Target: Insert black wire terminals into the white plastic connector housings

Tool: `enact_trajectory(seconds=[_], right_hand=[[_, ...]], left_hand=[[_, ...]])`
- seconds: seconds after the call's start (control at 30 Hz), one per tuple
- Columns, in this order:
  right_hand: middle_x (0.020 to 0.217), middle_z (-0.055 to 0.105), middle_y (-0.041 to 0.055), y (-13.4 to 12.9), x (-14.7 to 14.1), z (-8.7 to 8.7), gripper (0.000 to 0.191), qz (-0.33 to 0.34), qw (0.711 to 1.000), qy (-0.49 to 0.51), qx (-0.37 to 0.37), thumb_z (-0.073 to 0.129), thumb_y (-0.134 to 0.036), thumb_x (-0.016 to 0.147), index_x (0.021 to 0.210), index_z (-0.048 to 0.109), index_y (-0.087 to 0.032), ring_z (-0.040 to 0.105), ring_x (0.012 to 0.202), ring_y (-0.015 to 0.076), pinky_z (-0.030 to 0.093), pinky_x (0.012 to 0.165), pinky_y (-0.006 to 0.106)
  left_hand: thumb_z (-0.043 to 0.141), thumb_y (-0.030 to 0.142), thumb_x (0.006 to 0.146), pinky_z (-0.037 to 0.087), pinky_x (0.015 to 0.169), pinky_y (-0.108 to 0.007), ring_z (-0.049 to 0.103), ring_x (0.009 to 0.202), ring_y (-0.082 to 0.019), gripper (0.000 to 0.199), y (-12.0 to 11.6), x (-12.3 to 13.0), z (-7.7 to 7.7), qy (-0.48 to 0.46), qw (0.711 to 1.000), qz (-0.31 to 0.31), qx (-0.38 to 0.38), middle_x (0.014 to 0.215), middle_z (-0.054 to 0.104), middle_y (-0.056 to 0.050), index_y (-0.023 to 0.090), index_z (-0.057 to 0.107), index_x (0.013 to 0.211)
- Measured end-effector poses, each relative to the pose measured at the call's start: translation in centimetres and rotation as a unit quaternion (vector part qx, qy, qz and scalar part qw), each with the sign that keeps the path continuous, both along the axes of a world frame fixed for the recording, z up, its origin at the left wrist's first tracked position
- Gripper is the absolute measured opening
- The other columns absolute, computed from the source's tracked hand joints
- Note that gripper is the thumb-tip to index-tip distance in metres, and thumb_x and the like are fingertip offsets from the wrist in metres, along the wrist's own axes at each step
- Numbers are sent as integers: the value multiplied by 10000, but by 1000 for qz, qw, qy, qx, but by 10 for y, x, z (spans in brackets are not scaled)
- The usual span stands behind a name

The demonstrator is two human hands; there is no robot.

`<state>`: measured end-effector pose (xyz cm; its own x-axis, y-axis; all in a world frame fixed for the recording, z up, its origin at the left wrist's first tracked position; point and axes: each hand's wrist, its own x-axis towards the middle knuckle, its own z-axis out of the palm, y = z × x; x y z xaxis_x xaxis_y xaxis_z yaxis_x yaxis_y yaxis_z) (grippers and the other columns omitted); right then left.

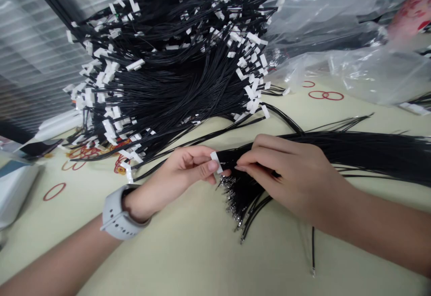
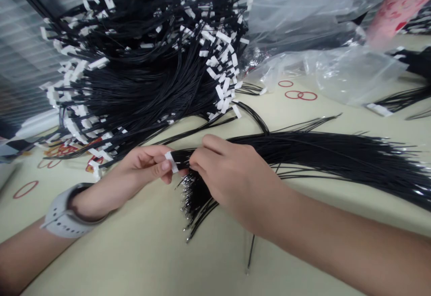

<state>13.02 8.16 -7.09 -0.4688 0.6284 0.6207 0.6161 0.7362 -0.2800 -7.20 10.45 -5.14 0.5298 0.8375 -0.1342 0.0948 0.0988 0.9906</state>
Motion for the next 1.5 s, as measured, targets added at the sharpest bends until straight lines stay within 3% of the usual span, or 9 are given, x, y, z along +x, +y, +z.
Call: enact_trajectory(seconds=[0.2,0.47,0.63,0.73,0.83,0.97,1.17,1.3,1.5], right_hand=[[701,505,-20,0,0,0,139,-1,1000,-8,-17,532,-52,790,808,622,-156,490,570,80,370,535,219],[676,521,-13,0,-4,-1,170,18,999,24,-21,492,-75,821,749,624,-154,491,564,76,372,525,212],[711,503,-5,1,-4,0,193,28,998,-16,-49,448,-68,832,779,610,-158,473,559,82,354,500,220],[777,518,34,2,1,10,194,40,998,-53,-3,431,-69,838,793,607,-136,487,660,124,382,600,266],[797,531,38,3,7,19,173,103,990,-93,26,458,-68,823,767,600,-149,471,727,150,369,697,312],[778,532,4,5,13,12,161,179,963,-192,-63,520,-27,753,774,562,-181,469,734,146,359,692,298],[796,511,14,8,16,-2,233,146,961,-223,-75,471,27,717,787,525,-188,444,716,153,348,659,297],[849,540,7,9,21,7,270,149,962,-211,-92,451,29,733,862,526,-196,470,740,141,351,652,273],[705,559,-39,10,21,20,140,73,965,-167,-188,440,-189,864,755,526,-204,484,604,95,329,562,244]], left_hand=[[607,200,804,469,612,-173,570,619,-80,87,0,-1,2,35,999,1,9,704,661,-9,146,662,763],[612,142,786,468,598,-175,566,614,-84,60,-1,0,3,54,997,-50,32,709,667,-14,138,668,765],[628,132,769,457,593,-179,554,599,-82,40,-2,1,3,72,995,-57,31,667,637,0,131,651,736],[609,161,791,471,595,-182,564,607,-84,45,-2,3,2,35,998,-38,40,676,632,0,133,639,772],[612,191,797,475,592,-180,563,594,-80,61,-1,4,0,18,999,-7,35,651,628,8,131,621,790],[593,190,812,469,606,-177,566,606,-77,73,-1,3,0,35,999,4,28,679,644,0,129,626,835],[593,181,811,458,599,-174,561,598,-72,82,-1,3,1,48,998,21,25,694,649,-6,129,618,869],[594,178,809,466,598,-187,565,598,-81,67,0,3,2,48,998,36,20,692,651,-14,125,618,842],[532,120,842,463,603,-162,564,595,-61,80,-1,3,1,42,999,22,19,704,653,1,122,603,879]])
